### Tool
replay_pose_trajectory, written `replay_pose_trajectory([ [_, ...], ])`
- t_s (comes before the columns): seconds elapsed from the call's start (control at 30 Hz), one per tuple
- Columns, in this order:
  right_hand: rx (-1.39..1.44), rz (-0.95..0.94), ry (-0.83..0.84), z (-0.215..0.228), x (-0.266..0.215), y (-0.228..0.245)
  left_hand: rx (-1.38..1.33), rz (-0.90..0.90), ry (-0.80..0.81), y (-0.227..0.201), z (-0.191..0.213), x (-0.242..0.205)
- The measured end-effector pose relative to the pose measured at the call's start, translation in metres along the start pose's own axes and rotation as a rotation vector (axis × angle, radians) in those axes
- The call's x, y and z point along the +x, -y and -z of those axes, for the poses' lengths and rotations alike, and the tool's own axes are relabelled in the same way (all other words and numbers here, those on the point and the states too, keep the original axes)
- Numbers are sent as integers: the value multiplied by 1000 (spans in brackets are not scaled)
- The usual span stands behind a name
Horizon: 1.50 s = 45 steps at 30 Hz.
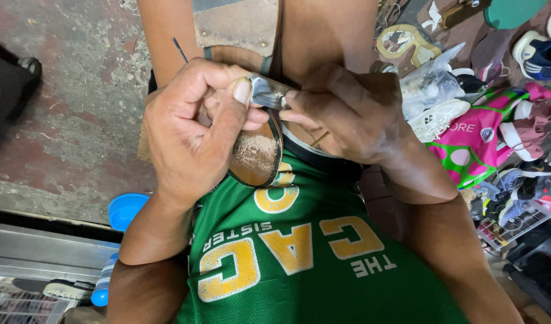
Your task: The person is repairing a shoe sole by applying a new insole and using a utility knife to trim the edges. They carefully align the insole and cut away excess material to fit the shoe.
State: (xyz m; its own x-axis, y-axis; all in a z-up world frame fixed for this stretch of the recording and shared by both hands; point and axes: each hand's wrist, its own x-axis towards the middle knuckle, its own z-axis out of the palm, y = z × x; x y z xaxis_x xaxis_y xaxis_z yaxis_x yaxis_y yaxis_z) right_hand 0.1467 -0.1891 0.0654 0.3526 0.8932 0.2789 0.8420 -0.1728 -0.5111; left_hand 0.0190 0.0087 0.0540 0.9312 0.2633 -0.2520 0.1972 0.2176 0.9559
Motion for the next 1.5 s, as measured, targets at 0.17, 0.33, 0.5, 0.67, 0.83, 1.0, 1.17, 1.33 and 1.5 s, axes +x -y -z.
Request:
replay_pose_trajectory([
  [0.17,-80,34,37,-1,6,-3,9,-3,6,-1,0,3],
  [0.33,-80,121,1,2,5,-8,-70,16,-5,-5,-2,7],
  [0.5,-53,126,-56,-9,-5,-14,20,-28,4,-10,-5,9],
  [0.67,-55,143,-137,-18,-2,-19,85,-44,5,-15,-5,11],
  [0.83,-70,112,-118,-6,3,-15,21,-26,-10,-17,-5,13],
  [1.0,-136,137,-77,-6,-3,-19,55,6,-10,-23,-4,15],
  [1.17,-76,76,-13,-9,-13,-18,123,-53,0,-27,-3,14],
  [1.33,-115,10,-82,-22,-12,-9,106,-15,-68,-28,-9,11],
  [1.5,58,-77,-173,-1,-2,-4,34,-15,-104,-29,-13,1],
])
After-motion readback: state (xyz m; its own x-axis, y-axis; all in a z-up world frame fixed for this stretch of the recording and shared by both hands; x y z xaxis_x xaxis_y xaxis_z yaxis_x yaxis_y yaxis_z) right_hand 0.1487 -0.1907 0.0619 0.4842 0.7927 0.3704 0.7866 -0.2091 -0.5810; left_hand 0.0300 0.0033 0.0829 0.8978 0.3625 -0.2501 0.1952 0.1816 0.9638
